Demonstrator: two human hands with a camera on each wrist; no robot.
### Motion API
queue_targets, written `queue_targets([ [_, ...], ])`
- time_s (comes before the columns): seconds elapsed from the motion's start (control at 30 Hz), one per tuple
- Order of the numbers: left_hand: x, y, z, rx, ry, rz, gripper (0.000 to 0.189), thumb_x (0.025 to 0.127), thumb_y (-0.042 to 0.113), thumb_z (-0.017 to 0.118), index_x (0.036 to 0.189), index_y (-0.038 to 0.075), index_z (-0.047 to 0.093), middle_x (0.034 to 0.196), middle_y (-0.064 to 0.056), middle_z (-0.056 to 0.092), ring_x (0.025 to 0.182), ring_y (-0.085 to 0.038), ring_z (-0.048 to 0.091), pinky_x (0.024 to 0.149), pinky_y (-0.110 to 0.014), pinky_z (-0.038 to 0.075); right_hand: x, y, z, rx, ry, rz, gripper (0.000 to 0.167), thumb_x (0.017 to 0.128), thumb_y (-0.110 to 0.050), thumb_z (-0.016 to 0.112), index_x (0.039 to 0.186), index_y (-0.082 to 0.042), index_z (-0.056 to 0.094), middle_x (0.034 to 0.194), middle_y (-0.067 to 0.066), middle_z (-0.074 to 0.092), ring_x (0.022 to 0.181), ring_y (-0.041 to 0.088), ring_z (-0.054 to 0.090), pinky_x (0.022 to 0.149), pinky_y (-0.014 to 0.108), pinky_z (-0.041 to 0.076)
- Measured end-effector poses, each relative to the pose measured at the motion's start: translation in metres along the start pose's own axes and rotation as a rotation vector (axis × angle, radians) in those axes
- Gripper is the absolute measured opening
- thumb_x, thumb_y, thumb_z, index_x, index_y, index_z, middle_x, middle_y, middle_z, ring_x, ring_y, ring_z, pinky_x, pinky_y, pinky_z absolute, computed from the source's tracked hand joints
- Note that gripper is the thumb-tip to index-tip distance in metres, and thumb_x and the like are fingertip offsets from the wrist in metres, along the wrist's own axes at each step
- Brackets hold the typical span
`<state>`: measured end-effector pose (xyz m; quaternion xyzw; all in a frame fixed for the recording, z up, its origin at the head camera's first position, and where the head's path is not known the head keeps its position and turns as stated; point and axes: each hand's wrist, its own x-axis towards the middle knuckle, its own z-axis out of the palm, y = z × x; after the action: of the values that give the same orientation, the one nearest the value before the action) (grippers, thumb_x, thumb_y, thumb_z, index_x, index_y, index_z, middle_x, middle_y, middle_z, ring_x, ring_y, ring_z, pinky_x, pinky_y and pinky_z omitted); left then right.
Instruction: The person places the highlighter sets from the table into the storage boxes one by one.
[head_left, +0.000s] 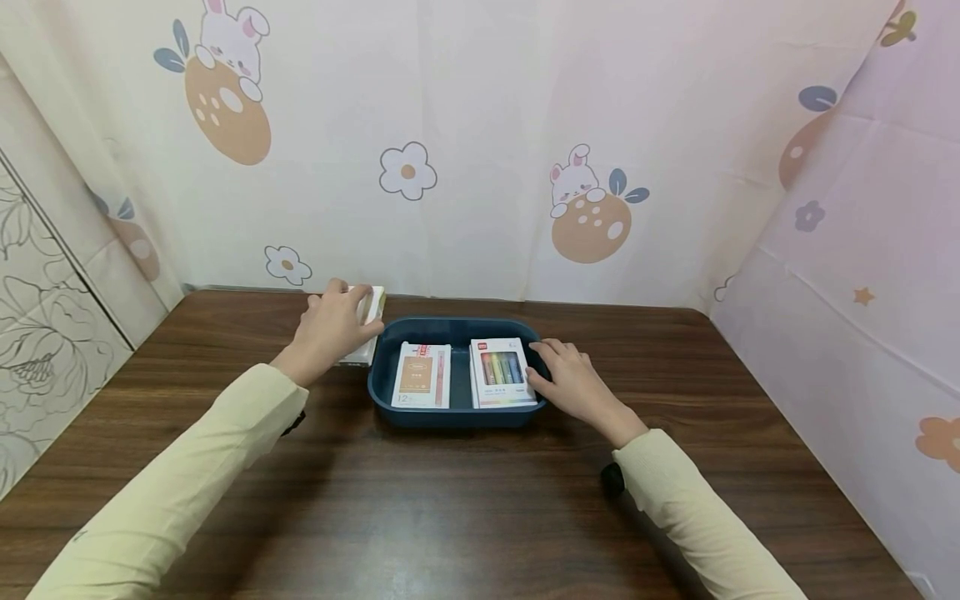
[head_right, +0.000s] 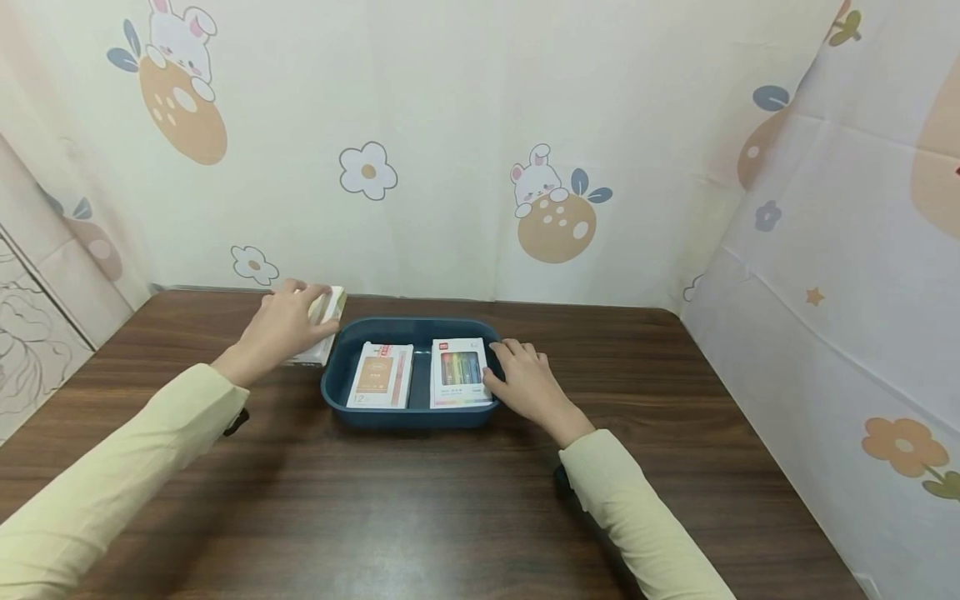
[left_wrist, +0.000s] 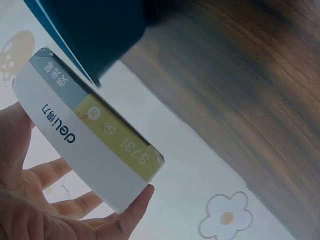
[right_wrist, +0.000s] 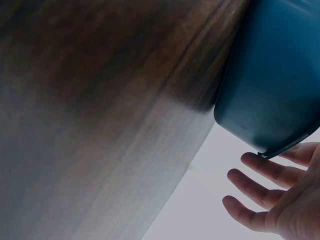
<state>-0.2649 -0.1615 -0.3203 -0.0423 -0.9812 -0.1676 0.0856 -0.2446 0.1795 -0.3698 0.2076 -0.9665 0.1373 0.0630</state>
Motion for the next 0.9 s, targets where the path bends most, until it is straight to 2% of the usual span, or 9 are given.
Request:
queue_targets([
  [0.43, -0.011, 0.03, 0.006, 0.028, -0.017, 0.036, 0.058, 0.084, 0.039, 0.058, 0.133, 0.012, 0.043, 0.132, -0.025, 0.038, 0.089, -0.042, 0.047, 0.069, -0.053, 0.051, 0.0, 0.0, 0.0, -0.003, -0.001, -0.002, 0.051, 0.091, -0.035, 0.049, 0.132, -0.005, 0.046, 0.134, 0.018, 0.045, 0.121, 0.037, 0.042, 0.095, 0.057, 0.034],
  [0.9, -0.021, 0.065, 0.022, 0.082, 0.023, 0.111, 0.057, 0.083, 0.043, 0.056, 0.132, 0.016, 0.047, 0.129, -0.022, 0.043, 0.087, -0.042, 0.052, 0.066, -0.051, 0.052, 0.001, 0.001, 0.002, 0.001, 0.004, 0.004, 0.051, 0.091, -0.036, 0.048, 0.131, -0.005, 0.047, 0.134, 0.018, 0.046, 0.121, 0.037, 0.043, 0.095, 0.058, 0.034],
])
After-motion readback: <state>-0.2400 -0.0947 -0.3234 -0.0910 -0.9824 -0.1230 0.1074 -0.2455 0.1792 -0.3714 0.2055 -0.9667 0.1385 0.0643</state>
